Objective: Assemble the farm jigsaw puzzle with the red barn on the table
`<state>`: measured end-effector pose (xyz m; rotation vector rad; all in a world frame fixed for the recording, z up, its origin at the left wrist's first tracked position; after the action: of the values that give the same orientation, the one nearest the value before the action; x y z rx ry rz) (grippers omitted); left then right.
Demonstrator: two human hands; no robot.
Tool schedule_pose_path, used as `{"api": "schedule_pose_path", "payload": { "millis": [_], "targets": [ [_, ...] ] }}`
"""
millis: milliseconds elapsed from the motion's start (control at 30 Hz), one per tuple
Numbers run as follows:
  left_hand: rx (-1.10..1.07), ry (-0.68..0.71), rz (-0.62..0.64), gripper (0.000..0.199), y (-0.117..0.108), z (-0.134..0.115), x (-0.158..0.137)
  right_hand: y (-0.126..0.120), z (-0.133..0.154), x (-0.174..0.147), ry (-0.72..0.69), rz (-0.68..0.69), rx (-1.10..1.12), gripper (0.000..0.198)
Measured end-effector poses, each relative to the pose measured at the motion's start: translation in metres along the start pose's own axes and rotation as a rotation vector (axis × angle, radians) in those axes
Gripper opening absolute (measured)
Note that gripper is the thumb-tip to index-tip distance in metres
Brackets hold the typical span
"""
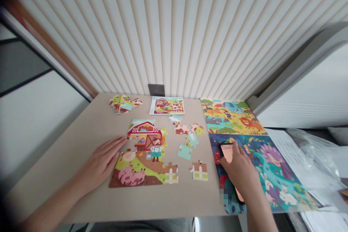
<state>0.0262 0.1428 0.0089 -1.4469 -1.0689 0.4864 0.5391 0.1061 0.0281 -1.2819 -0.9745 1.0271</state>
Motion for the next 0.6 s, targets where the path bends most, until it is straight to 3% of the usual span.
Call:
{"api": "schedule_pose_path", "payload": {
  "millis": [267,367,467,600],
  "targets": [
    [0.008,0.014,-0.013,0.055,-0.002,-0.003,0.0,0.008,-0.011,0.001,0.003,-0.02,-0.007,0.087],
    [0.015,0.011,-0.005,0.055,-0.001,-0.003,0.0,0.002,-0.008,-0.001,0.02,-0.086,-0.031,0.093],
    [0.01,0.013,-0.017,0.055,-0.003,-0.004,0.001,-0.014,0.024,0.0,-0.038,-0.191,-0.015,0.086],
    [0.006,0.022,-0.033,0.056,-0.006,-0.007,0.002,-0.019,0.118,0.014,-0.321,-0.139,0.127,0.058]
  ]
}}
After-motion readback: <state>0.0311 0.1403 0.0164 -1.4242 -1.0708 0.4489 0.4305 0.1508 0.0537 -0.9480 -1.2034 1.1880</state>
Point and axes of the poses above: each hand's wrist, its own x-axis towards the middle knuckle, its own y-axis out of the palm, z = x × y, the point moved 9 cm from there along x, towards the middle knuckle
